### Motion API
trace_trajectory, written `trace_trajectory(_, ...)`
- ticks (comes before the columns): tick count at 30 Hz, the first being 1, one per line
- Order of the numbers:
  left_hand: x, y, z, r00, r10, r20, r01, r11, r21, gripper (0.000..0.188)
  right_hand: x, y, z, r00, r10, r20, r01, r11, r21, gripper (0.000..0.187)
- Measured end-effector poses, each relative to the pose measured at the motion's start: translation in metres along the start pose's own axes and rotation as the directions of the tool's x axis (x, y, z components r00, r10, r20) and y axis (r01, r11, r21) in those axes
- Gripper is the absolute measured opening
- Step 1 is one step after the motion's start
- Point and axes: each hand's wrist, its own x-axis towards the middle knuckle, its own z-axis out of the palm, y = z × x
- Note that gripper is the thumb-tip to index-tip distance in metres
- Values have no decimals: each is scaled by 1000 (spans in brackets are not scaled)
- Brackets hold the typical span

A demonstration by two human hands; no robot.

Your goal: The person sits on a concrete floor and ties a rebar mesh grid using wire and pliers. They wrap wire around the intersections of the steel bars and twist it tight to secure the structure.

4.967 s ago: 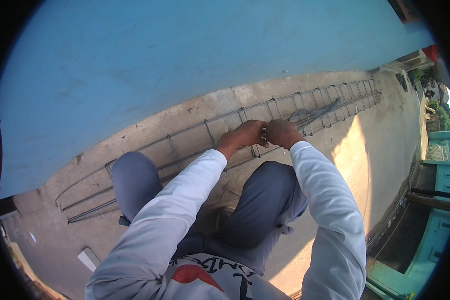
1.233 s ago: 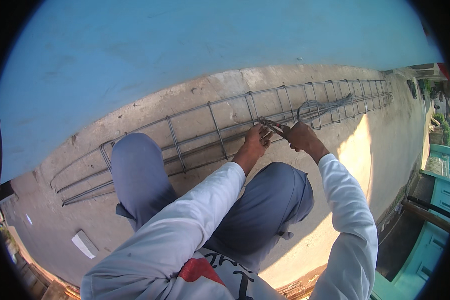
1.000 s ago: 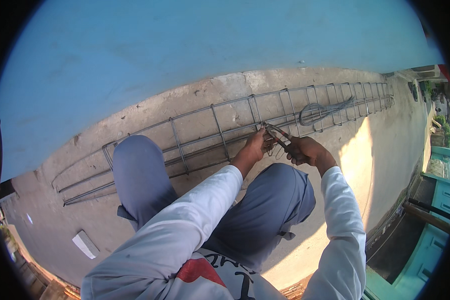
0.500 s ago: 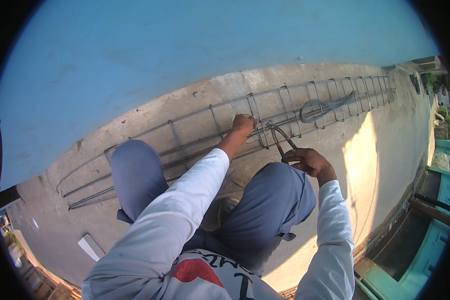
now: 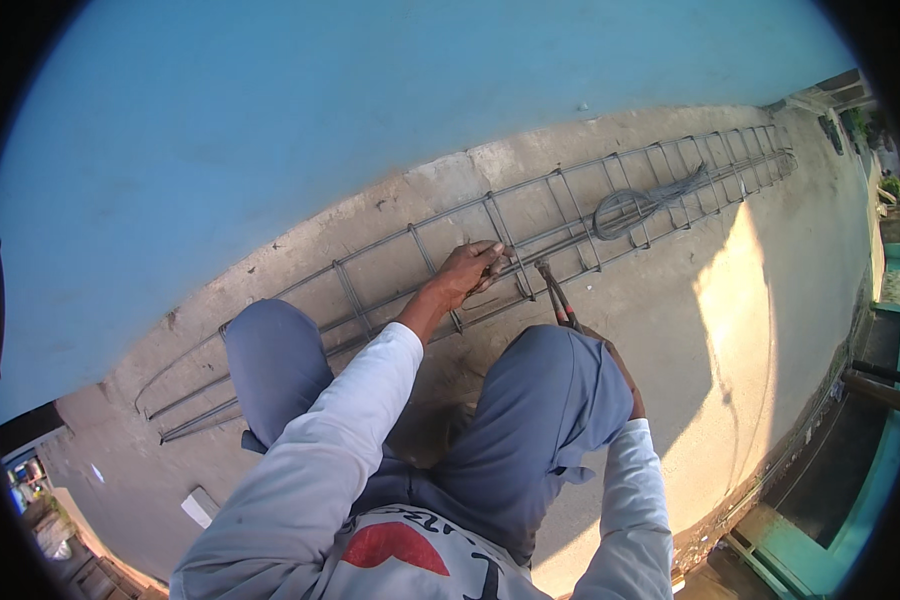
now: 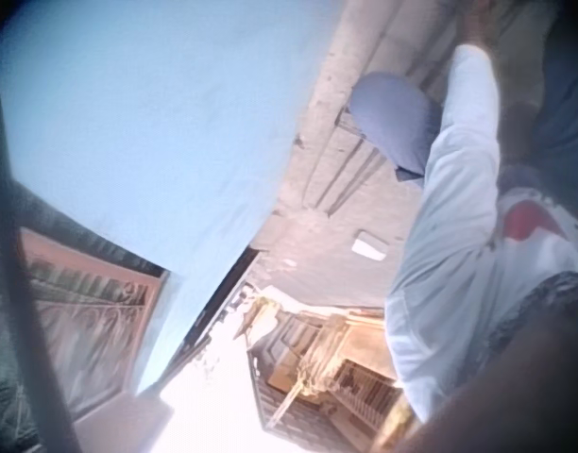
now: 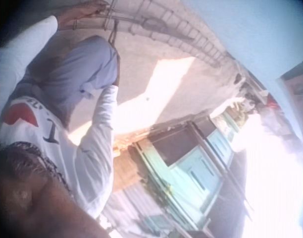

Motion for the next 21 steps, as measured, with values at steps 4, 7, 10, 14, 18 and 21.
trace_trajectory(4,-29,16,-24,1000,-4,30,14,951,-310,36,54,8,2,996,49,68,-42,994,-100,42)
trace_trajectory(7,-54,17,-44,999,22,-30,-34,869,-494,35,88,-47,51,981,-25,192,110,888,-446,45)
trace_trajectory(10,-61,25,-42,996,83,-17,-75,765,-639,33,124,-41,57,958,-172,228,281,718,-637,45)
trace_trajectory(14,-102,23,-57,982,180,-64,-172,684,-709,33,128,-122,123,894,-178,412,333,879,-342,44)
trace_trajectory(18,-110,38,-38,968,234,-95,-222,610,-761,33,142,-169,161,820,-64,569,179,973,-149,40)
trace_trajectory(21,-135,48,-39,933,314,-176,-315,476,-821,31,135,-192,202,790,-84,607,213,967,-143,37)
